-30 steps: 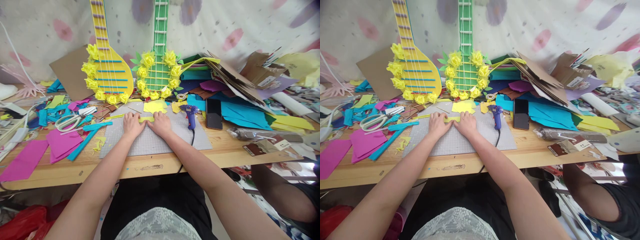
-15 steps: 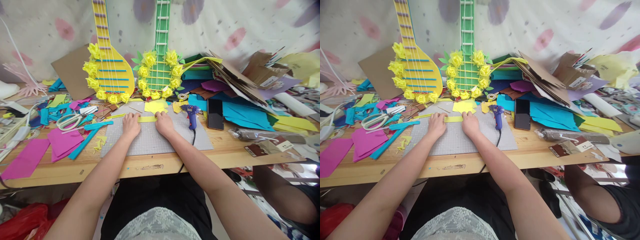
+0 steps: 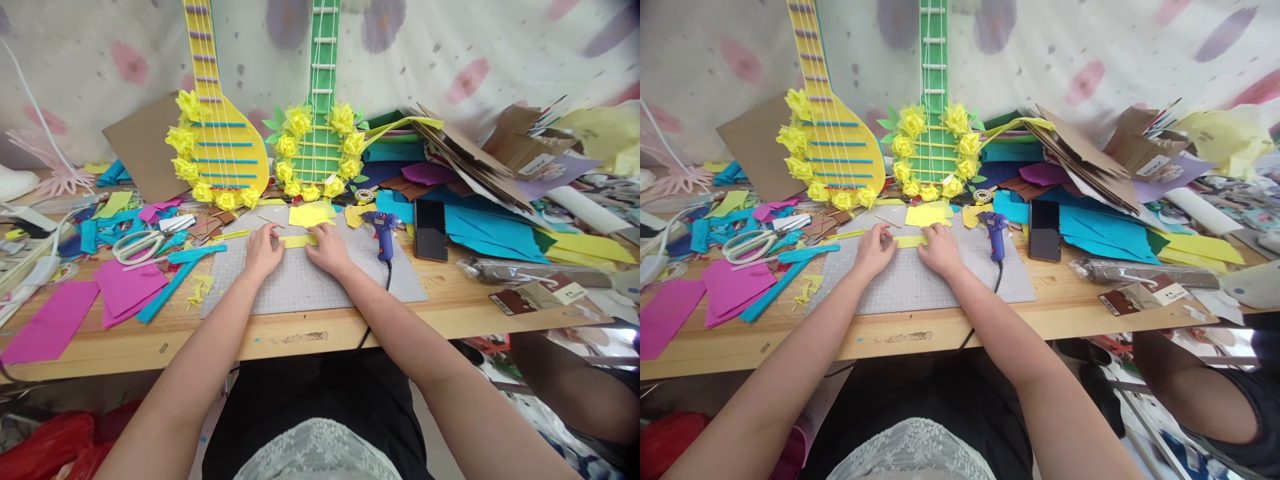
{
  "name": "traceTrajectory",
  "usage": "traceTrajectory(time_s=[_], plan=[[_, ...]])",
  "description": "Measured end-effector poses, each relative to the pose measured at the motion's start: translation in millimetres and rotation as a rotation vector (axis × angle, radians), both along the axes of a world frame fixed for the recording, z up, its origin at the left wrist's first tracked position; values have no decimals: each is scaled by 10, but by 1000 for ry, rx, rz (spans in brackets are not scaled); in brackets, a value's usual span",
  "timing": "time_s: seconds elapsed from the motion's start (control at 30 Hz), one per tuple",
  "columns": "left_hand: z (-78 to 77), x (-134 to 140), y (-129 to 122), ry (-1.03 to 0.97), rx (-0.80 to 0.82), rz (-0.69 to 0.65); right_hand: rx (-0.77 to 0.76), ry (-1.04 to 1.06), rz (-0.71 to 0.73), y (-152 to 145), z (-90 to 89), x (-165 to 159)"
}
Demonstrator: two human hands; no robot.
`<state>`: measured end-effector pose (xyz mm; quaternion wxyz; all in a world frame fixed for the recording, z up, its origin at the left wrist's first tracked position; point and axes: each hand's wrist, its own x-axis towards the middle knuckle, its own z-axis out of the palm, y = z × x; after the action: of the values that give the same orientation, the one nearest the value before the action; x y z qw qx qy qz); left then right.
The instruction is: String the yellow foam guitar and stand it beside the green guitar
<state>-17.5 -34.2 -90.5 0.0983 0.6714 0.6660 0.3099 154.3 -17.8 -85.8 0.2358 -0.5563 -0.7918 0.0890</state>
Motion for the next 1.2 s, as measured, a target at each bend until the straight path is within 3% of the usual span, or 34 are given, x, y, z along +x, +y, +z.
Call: traceTrajectory(time_s=[0.17,0.4,0.67,1.07,1.2], plan=[[16,39,15,112,-1,-90,65,-48,129,4,-26,-18],[47,50,12,-3,12,-180,128,-9,149,1,-3,-16],[0,55,32,-340,116,-39,348,123,128,3,30,-9],[-84,37,92,-571,76,-17,352,-52,130,-43,37,-63],[-91,32,105,-696,66,-10,356,-99,194,-46,26,-67]])
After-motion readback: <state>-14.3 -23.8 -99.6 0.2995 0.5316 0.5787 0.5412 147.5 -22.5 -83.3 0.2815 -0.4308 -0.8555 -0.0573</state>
